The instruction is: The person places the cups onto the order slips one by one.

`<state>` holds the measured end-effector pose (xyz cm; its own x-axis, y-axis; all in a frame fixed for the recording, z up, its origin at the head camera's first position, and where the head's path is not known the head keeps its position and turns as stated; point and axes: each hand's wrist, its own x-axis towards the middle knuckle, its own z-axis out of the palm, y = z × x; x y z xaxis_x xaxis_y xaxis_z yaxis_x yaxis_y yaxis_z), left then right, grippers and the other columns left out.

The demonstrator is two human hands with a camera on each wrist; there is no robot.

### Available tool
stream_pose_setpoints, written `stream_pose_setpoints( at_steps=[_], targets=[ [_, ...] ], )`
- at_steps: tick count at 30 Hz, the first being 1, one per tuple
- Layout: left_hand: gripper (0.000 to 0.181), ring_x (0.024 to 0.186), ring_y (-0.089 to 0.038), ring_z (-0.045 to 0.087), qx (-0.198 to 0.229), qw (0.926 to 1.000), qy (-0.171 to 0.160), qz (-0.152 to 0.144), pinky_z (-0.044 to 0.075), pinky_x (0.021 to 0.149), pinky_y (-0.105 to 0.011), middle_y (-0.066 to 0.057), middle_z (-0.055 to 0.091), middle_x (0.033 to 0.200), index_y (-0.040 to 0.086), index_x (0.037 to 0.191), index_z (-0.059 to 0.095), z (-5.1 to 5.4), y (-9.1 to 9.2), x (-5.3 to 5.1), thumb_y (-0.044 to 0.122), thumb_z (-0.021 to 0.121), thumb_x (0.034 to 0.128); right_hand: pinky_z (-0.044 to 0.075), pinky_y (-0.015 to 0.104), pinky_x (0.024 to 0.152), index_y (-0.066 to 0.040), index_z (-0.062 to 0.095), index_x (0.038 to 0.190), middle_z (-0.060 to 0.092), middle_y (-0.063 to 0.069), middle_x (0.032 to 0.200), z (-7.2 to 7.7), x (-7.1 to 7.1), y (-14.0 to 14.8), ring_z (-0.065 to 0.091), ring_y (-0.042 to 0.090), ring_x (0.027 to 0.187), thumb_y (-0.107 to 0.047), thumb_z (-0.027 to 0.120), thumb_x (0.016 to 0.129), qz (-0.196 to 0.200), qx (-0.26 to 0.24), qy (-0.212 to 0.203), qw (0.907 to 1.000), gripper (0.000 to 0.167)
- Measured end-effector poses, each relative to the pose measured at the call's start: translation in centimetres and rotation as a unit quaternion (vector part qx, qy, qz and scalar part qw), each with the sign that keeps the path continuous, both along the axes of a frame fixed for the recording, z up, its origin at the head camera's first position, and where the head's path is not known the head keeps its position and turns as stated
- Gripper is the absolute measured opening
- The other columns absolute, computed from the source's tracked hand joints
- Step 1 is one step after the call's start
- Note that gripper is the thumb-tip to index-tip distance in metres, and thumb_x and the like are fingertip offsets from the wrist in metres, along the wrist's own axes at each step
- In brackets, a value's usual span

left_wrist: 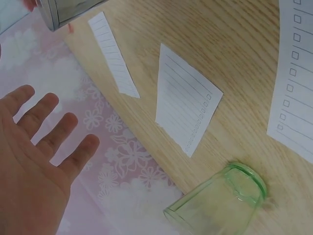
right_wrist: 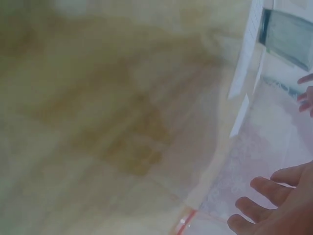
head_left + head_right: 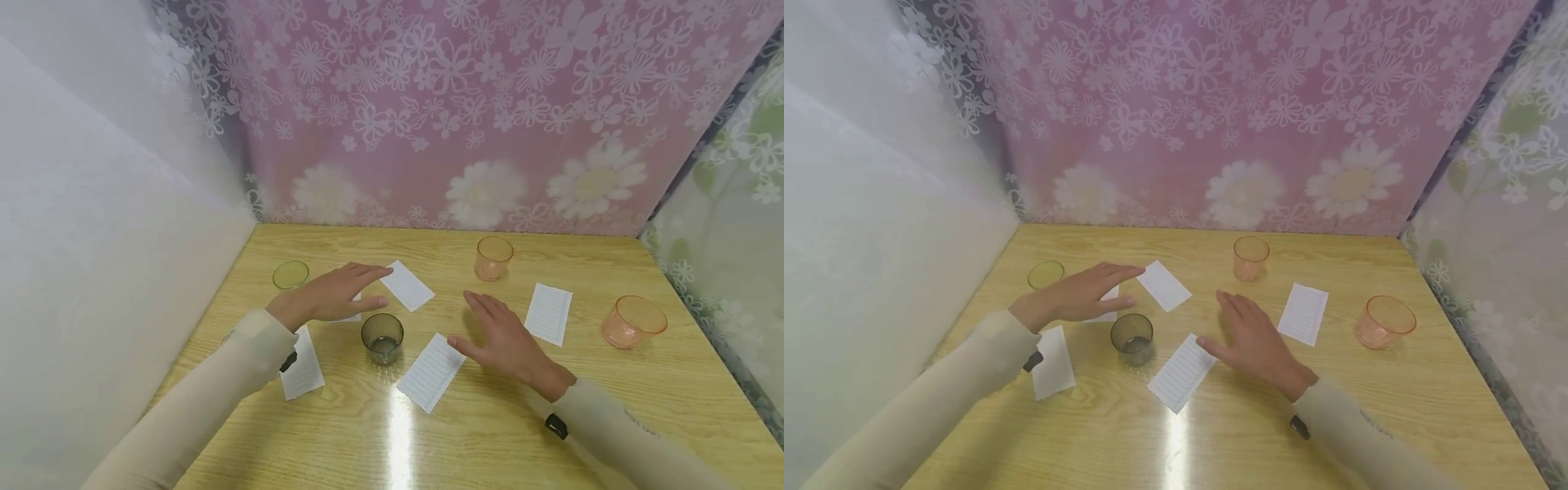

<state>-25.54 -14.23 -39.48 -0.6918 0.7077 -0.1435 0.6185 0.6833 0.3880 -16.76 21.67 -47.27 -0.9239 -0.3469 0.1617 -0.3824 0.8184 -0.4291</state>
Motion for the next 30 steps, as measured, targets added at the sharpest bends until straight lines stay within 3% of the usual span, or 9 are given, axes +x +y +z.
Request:
stream_pose_setpoints(
  at_steps=[6, 22, 30],
  targets=[
    [0.074, 0.167, -0.032, 0.027, 0.007, 1.0000, -0.003, -0.002, 0.029, 0.132, -0.064, -0.003, 0.031, 0.180, 0.029, 0.174, 0.029, -0.2, -0.4, 0.6, 0.065, 0.047, 0.1116, 0.041, 0.069, 0.121, -0.005, 0.042, 0.167, 0.051, 0.019, 0.164, -0.7, 1.2, -0.4, 0.048, 0.046, 0.151, -0.064, 0.075, 0.096, 0.000, 0.011, 0.009, 0.9999, 0.098],
    [0.079, 0.165, -0.027, 0.033, -0.017, 0.9997, -0.016, 0.001, 0.033, 0.131, -0.060, 0.006, 0.039, 0.175, 0.043, 0.173, 0.028, -1.2, -1.2, 2.0, 0.079, 0.047, 0.1044, 0.053, 0.060, 0.108, -0.003, 0.065, 0.149, 0.066, 0.017, 0.145, -1.4, 3.6, -2.0, 0.061, 0.039, 0.132, -0.067, 0.080, 0.090, 0.011, 0.050, 0.041, 0.9979, 0.089],
    [0.094, 0.165, -0.031, 0.034, -0.019, 0.9995, -0.021, -0.013, 0.037, 0.129, -0.060, 0.004, 0.040, 0.174, 0.037, 0.173, 0.032, -1.6, -1.1, 2.5, 0.084, 0.058, 0.0957, 0.056, 0.055, 0.099, -0.004, 0.068, 0.144, 0.068, 0.012, 0.136, -1.5, 4.4, -2.6, 0.062, 0.034, 0.123, -0.072, 0.079, 0.088, 0.003, 0.056, 0.035, 0.9978, 0.090]
  ],
)
